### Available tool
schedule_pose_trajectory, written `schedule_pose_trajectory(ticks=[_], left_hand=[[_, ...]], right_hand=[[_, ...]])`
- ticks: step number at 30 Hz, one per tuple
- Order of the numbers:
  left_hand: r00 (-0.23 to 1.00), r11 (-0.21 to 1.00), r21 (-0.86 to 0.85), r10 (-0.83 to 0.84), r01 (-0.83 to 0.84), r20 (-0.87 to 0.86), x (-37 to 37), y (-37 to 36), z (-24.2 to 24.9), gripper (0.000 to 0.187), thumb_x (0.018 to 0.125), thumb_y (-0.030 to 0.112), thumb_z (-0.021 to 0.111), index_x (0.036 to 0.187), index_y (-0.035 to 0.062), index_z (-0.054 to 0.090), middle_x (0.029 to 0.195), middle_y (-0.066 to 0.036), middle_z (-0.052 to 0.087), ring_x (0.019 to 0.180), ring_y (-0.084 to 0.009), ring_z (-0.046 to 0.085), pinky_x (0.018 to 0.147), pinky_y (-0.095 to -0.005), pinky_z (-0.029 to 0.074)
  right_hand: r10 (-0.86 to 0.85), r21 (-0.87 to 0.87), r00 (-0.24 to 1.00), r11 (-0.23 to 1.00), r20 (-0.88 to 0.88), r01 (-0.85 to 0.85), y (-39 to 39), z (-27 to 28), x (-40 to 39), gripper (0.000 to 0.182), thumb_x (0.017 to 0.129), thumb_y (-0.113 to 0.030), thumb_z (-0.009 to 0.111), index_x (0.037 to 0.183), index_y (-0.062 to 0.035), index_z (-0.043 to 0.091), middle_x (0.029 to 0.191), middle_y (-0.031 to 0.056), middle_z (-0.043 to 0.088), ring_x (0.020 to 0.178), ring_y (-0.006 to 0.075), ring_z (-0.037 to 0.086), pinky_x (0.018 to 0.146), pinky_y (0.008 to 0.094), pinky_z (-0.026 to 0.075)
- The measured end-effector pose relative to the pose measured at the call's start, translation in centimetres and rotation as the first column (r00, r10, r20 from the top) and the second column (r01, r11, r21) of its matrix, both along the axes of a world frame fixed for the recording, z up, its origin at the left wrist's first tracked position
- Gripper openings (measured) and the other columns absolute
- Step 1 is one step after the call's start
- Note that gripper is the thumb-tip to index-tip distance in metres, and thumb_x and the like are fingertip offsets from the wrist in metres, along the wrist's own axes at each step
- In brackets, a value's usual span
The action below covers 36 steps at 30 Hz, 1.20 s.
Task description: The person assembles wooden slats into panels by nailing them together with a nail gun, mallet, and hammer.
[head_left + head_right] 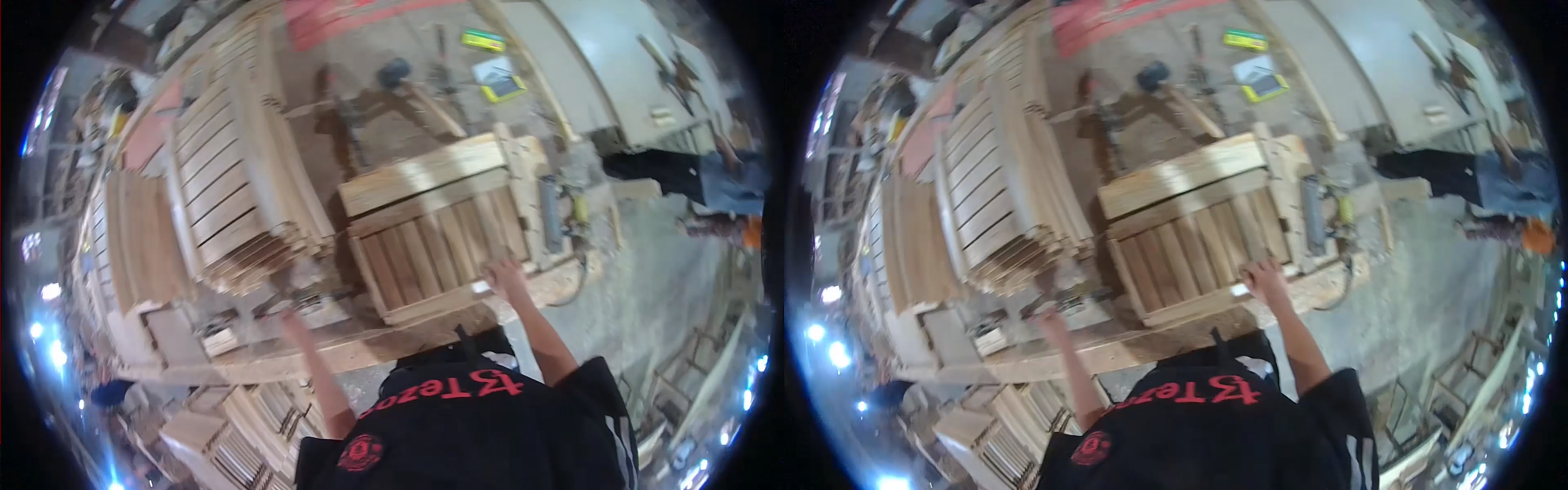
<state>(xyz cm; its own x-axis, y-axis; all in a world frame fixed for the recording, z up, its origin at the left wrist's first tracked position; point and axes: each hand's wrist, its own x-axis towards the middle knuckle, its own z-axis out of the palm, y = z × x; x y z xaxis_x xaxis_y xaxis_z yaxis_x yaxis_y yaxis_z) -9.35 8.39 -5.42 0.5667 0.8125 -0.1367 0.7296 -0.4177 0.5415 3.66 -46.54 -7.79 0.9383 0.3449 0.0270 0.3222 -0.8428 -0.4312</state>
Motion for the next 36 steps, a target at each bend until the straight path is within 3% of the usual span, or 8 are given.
schedule_pose_trajectory(ticks=[1, 4, 9, 15, 19, 24, 30, 36], left_hand=[[0.954, 0.944, 0.33, 0.088, 0.012, -0.287, -5.9, 11.3, -10.1, 0.026, 0.098, 0.022, 0.049, 0.11, 0.0021, 0.06, 0.107, -0.01, 0.064, 0.103, -0.0262, 0.059, 0.081, -0.0421, 0.048], [0.741, 0.674, -0.435, 0.671, -0.597, 0.023, -3.0, 15.9, -5.2, 0.064, 0.076, 0.055, 0.071, 0.115, 0.0086, 0.049, 0.111, -0.012, 0.055, 0.091, -0.026, 0.054, 0.066, -0.0399, 0.047], [0.324, 0.093, -0.912, 0.945, -0.4, -0.046, 0.2, 15.0, 0.0, 0.075, 0.069, 0.073, 0.063, 0.108, 0.0098, 0.053, 0.1, -0.013, 0.055, 0.088, -0.0278, 0.053, 0.066, -0.0422, 0.044], [0.574, 0.662, -0.736, 0.553, 0.137, 0.604, 1.3, 4.8, 8.8, 0.067, 0.096, 0.062, 0.03, 0.07, 0.0067, 0.059, 0.056, -0.005, 0.048, 0.05, -0.0188, 0.047, 0.053, -0.0363, 0.04], [0.881, 0.691, -0.574, -0.457, 0.44, 0.125, 4.0, -1.2, 9.4, 0.055, 0.096, 0.051, 0.045, 0.071, 0.0059, 0.063, 0.057, -0.004, 0.053, 0.047, -0.0142, 0.049, 0.051, -0.0279, 0.04], [0.41, 0.494, -0.589, -0.867, 0.64, -0.282, 9.1, -3.5, 10.2, 0.034, 0.092, 0.033, 0.062, 0.077, 0.0032, 0.069, 0.065, -0.011, 0.066, 0.06, -0.0192, 0.065, 0.056, -0.032, 0.049], [0.521, 0.63, -0.322, -0.771, 0.707, -0.366, 9.3, -6.0, 6.3, 0.03, 0.09, 0.033, 0.064, 0.089, 0.0032, 0.07, 0.066, -0.014, 0.063, 0.062, -0.0256, 0.063, 0.06, -0.0363, 0.05], [0.898, 0.845, -0.311, -0.388, 0.436, 0.206, 21.3, -16.6, 10.7, 0.022, 0.088, 0.02, 0.067, 0.082, -0.0006, 0.063, 0.061, -0.008, 0.05, 0.057, -0.0149, 0.048, 0.055, -0.0307, 0.041]], right_hand=[[-0.005, 0.014, 1.0, 1.0, 0.01, 0.005, 0.2, 0.6, 0.2, 0.012, 0.083, -0.024, 0.063, 0.083, -0.0125, 0.062, 0.083, 0.0076, 0.061, 0.089, 0.0301, 0.059, 0.091, 0.0477, 0.044], [-0.039, -0.023, 0.998, 0.999, -0.051, 0.038, 0.0, 0.9, 0.2, 0.013, 0.081, -0.024, 0.064, 0.09, -0.0142, 0.065, 0.089, 0.0094, 0.061, 0.092, 0.0338, 0.057, 0.088, 0.048, 0.045], [-0.207, -0.066, 0.971, 0.974, 0.123, 0.216, 2.4, 1.8, -0.9, 0.014, 0.082, -0.023, 0.064, 0.083, -0.0104, 0.06, 0.088, 0.01, 0.057, 0.09, 0.0345, 0.054, 0.083, 0.0466, 0.046], [-0.3, -0.022, 0.953, 0.953, 0.031, 0.301, 2.5, 1.8, -1.3, 0.017, 0.08, -0.024, 0.065, 0.089, -0.0104, 0.063, 0.091, 0.0108, 0.056, 0.093, 0.0339, 0.053, 0.085, 0.0465, 0.046], [-0.305, -0.068, 0.952, 0.951, -0.028, 0.302, 2.4, 1.9, -0.9, 0.018, 0.082, -0.027, 0.064, 0.088, -0.0101, 0.061, 0.094, 0.0121, 0.055, 0.096, 0.0335, 0.052, 0.087, 0.0467, 0.044], [-0.329, -0.04, 0.943, 0.944, -0.061, 0.327, 2.3, 2.8, -0.3, 0.018, 0.079, -0.025, 0.065, 0.089, -0.0097, 0.063, 0.093, 0.0122, 0.056, 0.094, 0.0347, 0.052, 0.085, 0.0465, 0.045], [-0.308, -0.057, 0.945, 0.951, -0.112, 0.303, 2.7, 2.7, -1.1, 0.018, 0.082, -0.026, 0.063, 0.087, -0.0088, 0.065, 0.095, 0.0133, 0.059, 0.096, 0.0382, 0.052, 0.085, 0.0517, 0.043], [-0.538, 0.391, 0.838, 0.754, -0.092, 0.528, 5.7, 4.3, 14.2, 0.02, 0.089, -0.024, 0.064, 0.089, -0.004, 0.066, 0.091, 0.0127, 0.062, 0.081, 0.0274, 0.058, 0.076, 0.0376, 0.047]])
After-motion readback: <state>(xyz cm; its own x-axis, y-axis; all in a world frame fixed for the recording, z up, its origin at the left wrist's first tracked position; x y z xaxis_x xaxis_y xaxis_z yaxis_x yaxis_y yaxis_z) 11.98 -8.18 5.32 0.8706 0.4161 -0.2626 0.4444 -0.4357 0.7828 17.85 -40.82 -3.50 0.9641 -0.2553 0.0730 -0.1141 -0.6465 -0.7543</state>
